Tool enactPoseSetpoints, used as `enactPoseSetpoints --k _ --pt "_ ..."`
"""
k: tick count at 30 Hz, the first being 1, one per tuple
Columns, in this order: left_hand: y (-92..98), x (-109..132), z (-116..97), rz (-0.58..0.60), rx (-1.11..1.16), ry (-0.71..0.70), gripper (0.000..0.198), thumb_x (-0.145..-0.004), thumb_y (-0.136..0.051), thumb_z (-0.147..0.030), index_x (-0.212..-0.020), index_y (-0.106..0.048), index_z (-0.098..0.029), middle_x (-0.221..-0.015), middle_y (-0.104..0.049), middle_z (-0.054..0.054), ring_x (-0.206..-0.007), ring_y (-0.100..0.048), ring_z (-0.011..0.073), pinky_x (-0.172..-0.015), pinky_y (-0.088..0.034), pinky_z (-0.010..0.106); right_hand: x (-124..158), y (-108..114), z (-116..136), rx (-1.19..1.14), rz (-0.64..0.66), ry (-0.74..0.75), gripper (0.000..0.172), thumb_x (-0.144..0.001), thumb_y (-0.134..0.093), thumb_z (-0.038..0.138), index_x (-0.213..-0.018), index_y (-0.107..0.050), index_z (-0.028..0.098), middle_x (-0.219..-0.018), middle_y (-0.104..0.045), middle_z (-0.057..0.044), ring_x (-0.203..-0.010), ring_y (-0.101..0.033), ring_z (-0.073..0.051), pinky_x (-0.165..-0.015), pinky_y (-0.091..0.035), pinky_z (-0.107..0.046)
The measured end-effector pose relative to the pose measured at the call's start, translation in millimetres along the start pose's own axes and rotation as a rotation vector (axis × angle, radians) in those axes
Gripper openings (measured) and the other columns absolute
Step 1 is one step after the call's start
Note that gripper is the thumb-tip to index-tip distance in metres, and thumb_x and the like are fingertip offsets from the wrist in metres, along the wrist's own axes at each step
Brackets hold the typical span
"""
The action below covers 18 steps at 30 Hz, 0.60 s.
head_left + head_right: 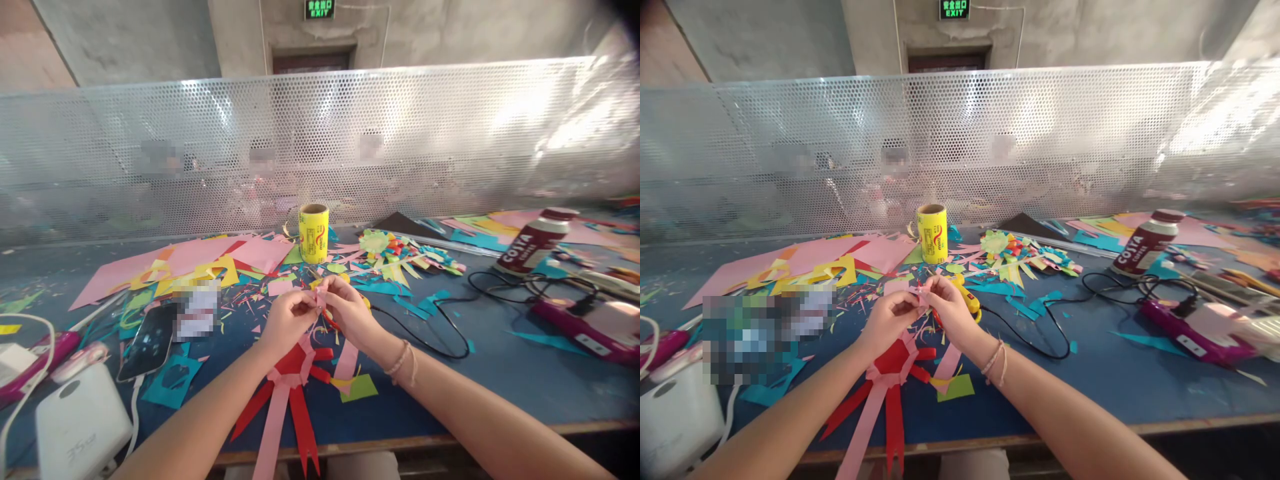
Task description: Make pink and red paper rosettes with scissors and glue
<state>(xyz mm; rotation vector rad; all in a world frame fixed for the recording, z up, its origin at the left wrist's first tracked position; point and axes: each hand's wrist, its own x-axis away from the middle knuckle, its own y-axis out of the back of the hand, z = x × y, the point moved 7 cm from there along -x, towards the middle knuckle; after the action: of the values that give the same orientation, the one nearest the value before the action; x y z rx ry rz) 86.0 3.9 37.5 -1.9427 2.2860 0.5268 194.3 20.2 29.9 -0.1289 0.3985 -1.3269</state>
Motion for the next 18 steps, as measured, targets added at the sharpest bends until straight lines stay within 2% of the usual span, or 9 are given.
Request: enactPoseSetpoints --k 5,8,10,13,15,17,18 --pt "0.3 -0.1 1.5 -0.005 0.004 0.019 0.009 -0.067 -0.064 -0.024 -0.066 -0.059 -0.017 -0.073 -0.062 0.002 -0.067 -0.059 0.0147 -0.060 -0.046 0.025 -1.6 -0.7 -2.6 0.022 -0.001 0.003 0.021 -0.068 -0.066 0.032 -0.070 -0.048 0.020 -0.067 -0.047 0.004 -0.061 -0.044 -0.009 -0.060 -0.038 -0.024" --pt "4.6 -1.8 5.3 -0.023 0.019 0.052 0.010 -0.068 -0.063 -0.026 -0.067 -0.058 -0.017 -0.068 -0.060 0.001 -0.064 -0.057 0.0138 -0.059 -0.045 0.025 -7.9 6.0 1.3 0.115 0.039 -0.023 0.020 -0.067 -0.064 0.032 -0.077 -0.050 0.021 -0.073 -0.053 0.003 -0.066 -0.050 -0.011 -0.064 -0.040 -0.025" --pt "11.4 -4.4 7.5 -0.051 0.010 0.060 0.012 -0.069 -0.062 -0.027 -0.067 -0.056 -0.017 -0.064 -0.057 0.000 -0.061 -0.055 0.0132 -0.058 -0.044 0.024 -14.5 23.6 9.8 0.327 0.013 -0.017 0.022 -0.066 -0.061 0.031 -0.083 -0.051 0.022 -0.077 -0.055 0.001 -0.068 -0.053 -0.013 -0.064 -0.041 -0.027" --pt "27.7 -9.7 11.0 -0.132 -0.034 0.054 0.012 -0.071 -0.059 -0.028 -0.067 -0.054 -0.017 -0.064 -0.056 -0.001 -0.062 -0.055 0.0130 -0.060 -0.044 0.024 -22.0 63.2 29.9 0.934 -0.139 0.064 0.014 -0.071 -0.054 0.033 -0.070 -0.049 0.021 -0.074 -0.054 -0.001 -0.070 -0.052 -0.017 -0.068 -0.041 -0.031" --pt "38.4 -13.1 14.5 -0.184 -0.074 0.051 0.013 -0.071 -0.059 -0.029 -0.068 -0.054 -0.017 -0.067 -0.057 0.000 -0.065 -0.056 0.0136 -0.062 -0.045 0.025 -23.6 83.8 32.4 1.292 -0.193 0.045 0.022 -0.073 -0.054 0.040 -0.066 -0.047 0.020 -0.071 -0.053 -0.004 -0.074 -0.053 -0.021 -0.071 -0.041 -0.035" --pt "44.4 -16.0 19.0 -0.197 -0.100 0.047 0.015 -0.072 -0.058 -0.031 -0.070 -0.053 -0.018 -0.068 -0.057 0.000 -0.065 -0.056 0.0141 -0.062 -0.045 0.026 -23.6 94.9 25.4 1.464 -0.187 0.012 0.031 -0.068 -0.061 0.048 -0.064 -0.048 0.020 -0.070 -0.053 -0.007 -0.077 -0.054 -0.025 -0.072 -0.041 -0.038" --pt "45.7 -17.2 21.2 -0.193 -0.112 0.046 0.015 -0.073 -0.058 -0.032 -0.070 -0.052 -0.018 -0.068 -0.057 0.000 -0.065 -0.056 0.0142 -0.062 -0.045 0.026 -23.6 95.9 20.0 1.455 -0.165 0.018 0.033 -0.066 -0.064 0.049 -0.064 -0.050 0.020 -0.069 -0.052 -0.008 -0.078 -0.055 -0.026 -0.072 -0.041 -0.038"
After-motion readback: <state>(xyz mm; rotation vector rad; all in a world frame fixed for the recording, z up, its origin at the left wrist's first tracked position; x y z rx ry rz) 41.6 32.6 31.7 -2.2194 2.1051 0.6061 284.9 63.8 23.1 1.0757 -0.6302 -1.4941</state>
